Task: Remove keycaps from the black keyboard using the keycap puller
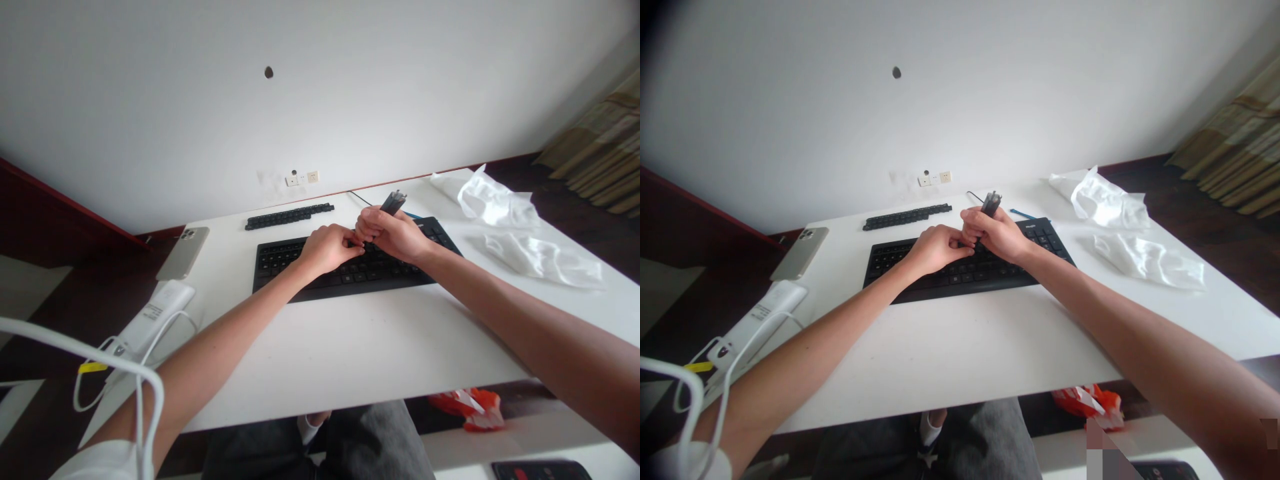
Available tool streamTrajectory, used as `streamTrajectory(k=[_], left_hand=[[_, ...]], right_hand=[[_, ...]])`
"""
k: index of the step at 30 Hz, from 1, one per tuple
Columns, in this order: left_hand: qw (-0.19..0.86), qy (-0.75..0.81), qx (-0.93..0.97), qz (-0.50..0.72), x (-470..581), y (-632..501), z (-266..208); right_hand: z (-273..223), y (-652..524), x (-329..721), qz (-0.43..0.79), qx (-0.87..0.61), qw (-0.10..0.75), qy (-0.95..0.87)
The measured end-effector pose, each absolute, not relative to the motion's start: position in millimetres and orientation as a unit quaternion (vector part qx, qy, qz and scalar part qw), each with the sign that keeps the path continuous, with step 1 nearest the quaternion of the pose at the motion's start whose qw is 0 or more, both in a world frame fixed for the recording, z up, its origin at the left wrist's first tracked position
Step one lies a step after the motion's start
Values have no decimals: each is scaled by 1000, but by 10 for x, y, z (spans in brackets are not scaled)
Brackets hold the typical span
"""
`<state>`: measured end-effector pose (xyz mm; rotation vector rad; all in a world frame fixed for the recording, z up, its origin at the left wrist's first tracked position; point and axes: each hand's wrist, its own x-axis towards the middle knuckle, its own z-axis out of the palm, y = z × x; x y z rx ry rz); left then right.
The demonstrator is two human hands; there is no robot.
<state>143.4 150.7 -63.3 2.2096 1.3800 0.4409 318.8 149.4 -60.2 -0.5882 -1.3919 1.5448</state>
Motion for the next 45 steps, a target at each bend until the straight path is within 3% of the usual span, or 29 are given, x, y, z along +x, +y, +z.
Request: streamTrajectory(k=[45], left_hand=[[264, 492, 808, 189, 1442, 1487, -643]], right_hand=[[-655, 1597, 3219, 685, -277, 532, -414]])
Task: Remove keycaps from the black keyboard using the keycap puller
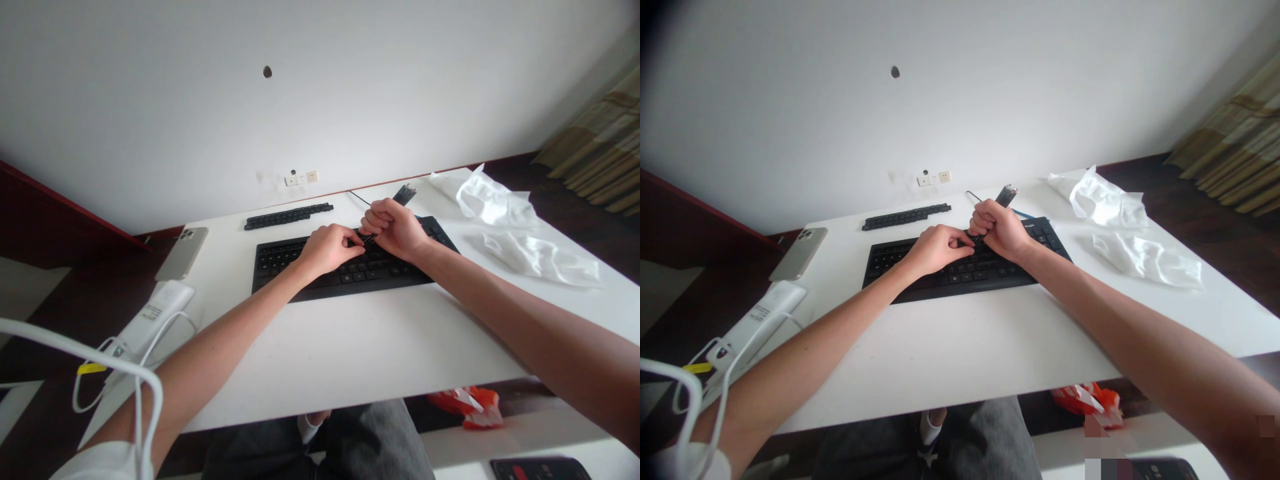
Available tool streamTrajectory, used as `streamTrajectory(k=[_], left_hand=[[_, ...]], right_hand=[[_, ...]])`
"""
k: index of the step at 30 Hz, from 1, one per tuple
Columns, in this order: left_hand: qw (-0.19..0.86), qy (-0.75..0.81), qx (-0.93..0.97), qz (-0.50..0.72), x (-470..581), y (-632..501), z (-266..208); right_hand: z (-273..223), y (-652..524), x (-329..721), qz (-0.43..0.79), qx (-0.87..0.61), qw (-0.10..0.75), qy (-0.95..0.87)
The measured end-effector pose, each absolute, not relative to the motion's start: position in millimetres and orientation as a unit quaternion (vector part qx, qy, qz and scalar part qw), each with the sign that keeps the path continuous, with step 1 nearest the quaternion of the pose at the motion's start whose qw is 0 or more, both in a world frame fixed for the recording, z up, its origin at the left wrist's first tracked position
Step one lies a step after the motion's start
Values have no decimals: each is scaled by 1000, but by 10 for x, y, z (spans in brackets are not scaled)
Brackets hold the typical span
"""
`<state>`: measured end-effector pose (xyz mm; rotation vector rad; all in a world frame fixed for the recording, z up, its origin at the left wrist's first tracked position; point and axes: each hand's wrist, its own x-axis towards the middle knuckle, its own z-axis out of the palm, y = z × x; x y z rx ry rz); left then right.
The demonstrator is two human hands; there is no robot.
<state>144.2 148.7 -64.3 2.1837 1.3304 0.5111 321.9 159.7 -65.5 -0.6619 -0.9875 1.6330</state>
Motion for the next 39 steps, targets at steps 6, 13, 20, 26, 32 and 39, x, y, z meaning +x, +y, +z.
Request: streamTrajectory(k=[6, 13, 20, 26, 32, 39], left_hand=[[266, 490, 810, 182, 1437, 1482, -629], [274, 482, 814, 173, 1433, 1489, -617], [266, 491, 811, 173, 1424, 1486, -563], [246, 476, 829, 161, 1416, 1490, -573], [231, 478, 834, 152, 1411, 1499, -586], [241, 481, 832, 137, 1427, 1457, -523]], right_hand=[[-664, 1597, 3222, 678, -271, 532, -429], [-645, 1578, 3213, 655, -290, 531, -453], [-623, 1605, 3237, 624, -300, 564, -451], [-612, 1710, 3337, 583, -301, 617, -433], [-628, 1741, 3376, 584, -327, 612, -422], [-634, 1760, 3399, 592, -321, 611, -416]])
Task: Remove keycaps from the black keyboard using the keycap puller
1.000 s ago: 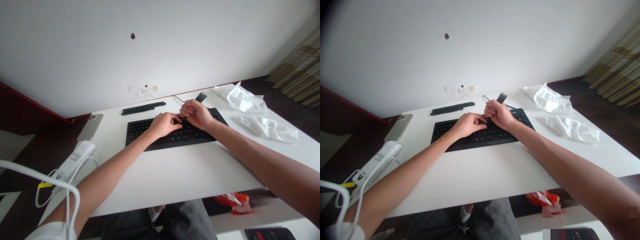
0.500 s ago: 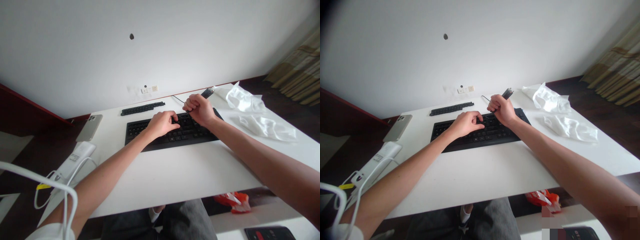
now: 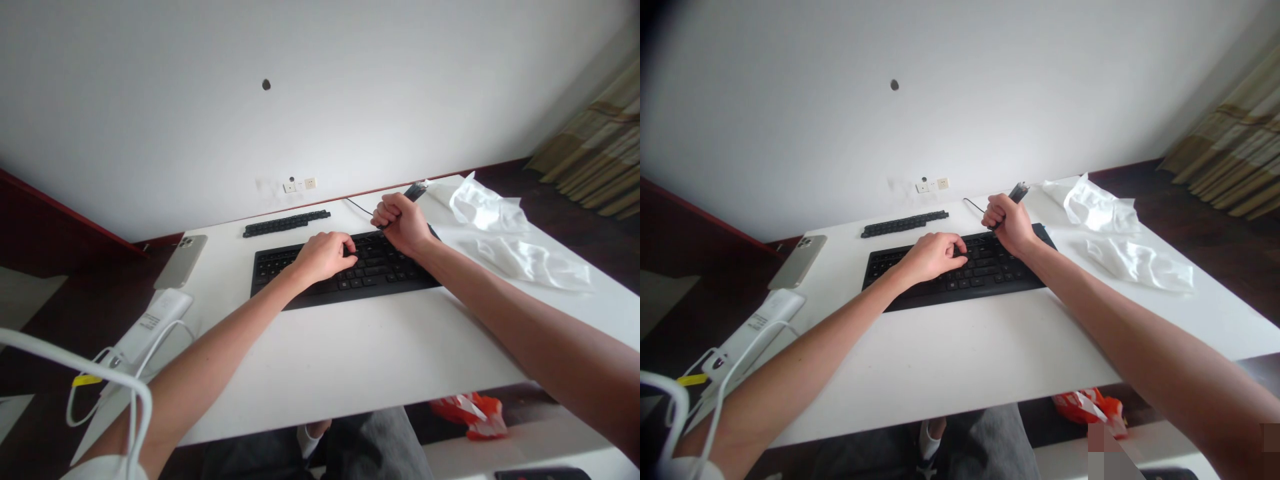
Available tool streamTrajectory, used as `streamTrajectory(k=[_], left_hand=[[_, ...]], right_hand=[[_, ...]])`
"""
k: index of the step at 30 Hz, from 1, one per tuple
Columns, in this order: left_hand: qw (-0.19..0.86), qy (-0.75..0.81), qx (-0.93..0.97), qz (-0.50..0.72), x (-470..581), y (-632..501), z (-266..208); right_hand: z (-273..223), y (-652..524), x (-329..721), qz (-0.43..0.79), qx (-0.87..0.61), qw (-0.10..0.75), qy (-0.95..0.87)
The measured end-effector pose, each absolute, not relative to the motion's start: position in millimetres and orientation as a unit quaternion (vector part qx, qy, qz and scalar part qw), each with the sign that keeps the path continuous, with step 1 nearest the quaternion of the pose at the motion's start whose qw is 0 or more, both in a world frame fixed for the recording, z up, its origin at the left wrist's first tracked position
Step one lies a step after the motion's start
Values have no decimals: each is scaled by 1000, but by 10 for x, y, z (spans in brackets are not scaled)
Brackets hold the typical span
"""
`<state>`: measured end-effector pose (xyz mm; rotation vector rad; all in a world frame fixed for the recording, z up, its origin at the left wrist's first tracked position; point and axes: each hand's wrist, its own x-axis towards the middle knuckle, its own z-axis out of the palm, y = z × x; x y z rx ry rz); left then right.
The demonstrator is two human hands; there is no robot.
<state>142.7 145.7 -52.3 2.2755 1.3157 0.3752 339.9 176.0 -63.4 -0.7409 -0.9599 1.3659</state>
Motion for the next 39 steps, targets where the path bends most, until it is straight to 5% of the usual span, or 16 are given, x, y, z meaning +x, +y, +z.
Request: streamTrajectory(k=[6, 15, 39], left_hand=[[238, 488, 828, 140, 1340, 1544, -455], [97, 568, 804, 143, 848, 2041, -616], [11, 600, 792, 112, 832, 2097, -765]], right_hand=[[-599, 1753, 3391, 595, -320, 616, -405], [-618, 1765, 3373, 604, -311, 619, -394], [-600, 1728, 3339, 607, -303, 619, -395]])
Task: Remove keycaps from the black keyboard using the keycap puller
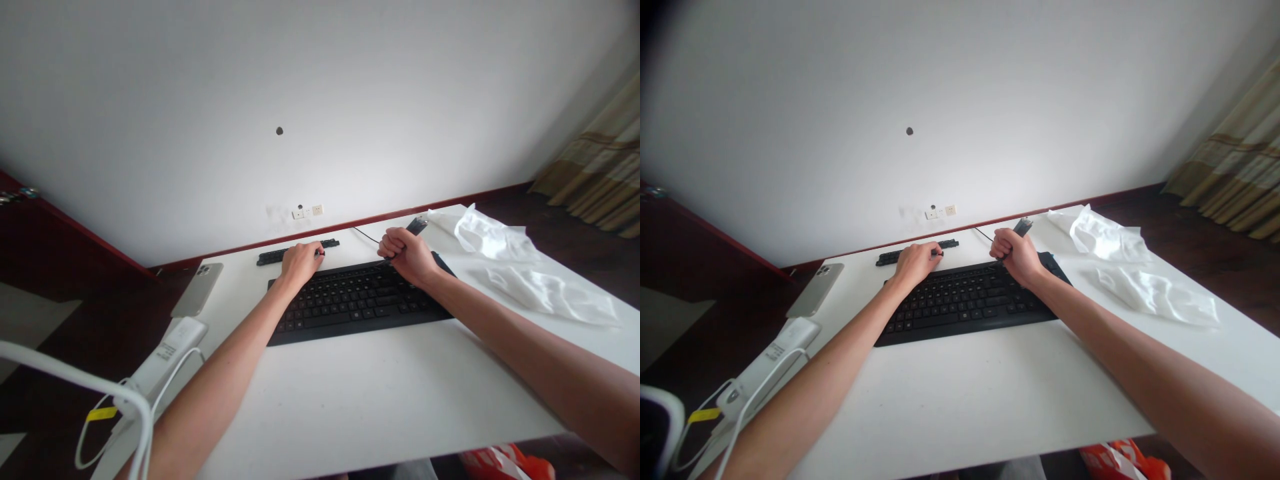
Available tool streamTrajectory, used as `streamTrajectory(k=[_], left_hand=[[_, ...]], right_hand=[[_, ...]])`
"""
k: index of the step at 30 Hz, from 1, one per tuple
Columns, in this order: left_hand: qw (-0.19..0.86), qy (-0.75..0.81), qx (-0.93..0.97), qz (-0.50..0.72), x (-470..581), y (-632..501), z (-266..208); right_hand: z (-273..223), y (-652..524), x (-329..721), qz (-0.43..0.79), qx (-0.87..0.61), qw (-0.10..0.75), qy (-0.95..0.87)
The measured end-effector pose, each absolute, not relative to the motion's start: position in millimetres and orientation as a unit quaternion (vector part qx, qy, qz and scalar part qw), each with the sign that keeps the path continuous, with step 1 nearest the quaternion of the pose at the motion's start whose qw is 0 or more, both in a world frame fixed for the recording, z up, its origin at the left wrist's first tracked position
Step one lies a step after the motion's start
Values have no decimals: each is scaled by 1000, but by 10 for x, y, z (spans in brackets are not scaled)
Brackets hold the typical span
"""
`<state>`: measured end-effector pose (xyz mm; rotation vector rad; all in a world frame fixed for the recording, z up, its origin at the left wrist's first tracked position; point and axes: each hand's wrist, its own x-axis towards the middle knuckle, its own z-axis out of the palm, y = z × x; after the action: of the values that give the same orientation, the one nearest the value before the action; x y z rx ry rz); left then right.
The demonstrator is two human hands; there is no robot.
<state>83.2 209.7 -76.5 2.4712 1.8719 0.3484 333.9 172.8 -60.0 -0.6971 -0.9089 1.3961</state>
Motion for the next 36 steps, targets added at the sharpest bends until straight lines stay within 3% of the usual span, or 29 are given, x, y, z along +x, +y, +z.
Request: streamTrajectory(k=[36], left_hand=[[10, 610, 785, 106, 874, 2025, -740]], right_hand=[[-661, 1770, 3367, 616, -288, 609, -408]])
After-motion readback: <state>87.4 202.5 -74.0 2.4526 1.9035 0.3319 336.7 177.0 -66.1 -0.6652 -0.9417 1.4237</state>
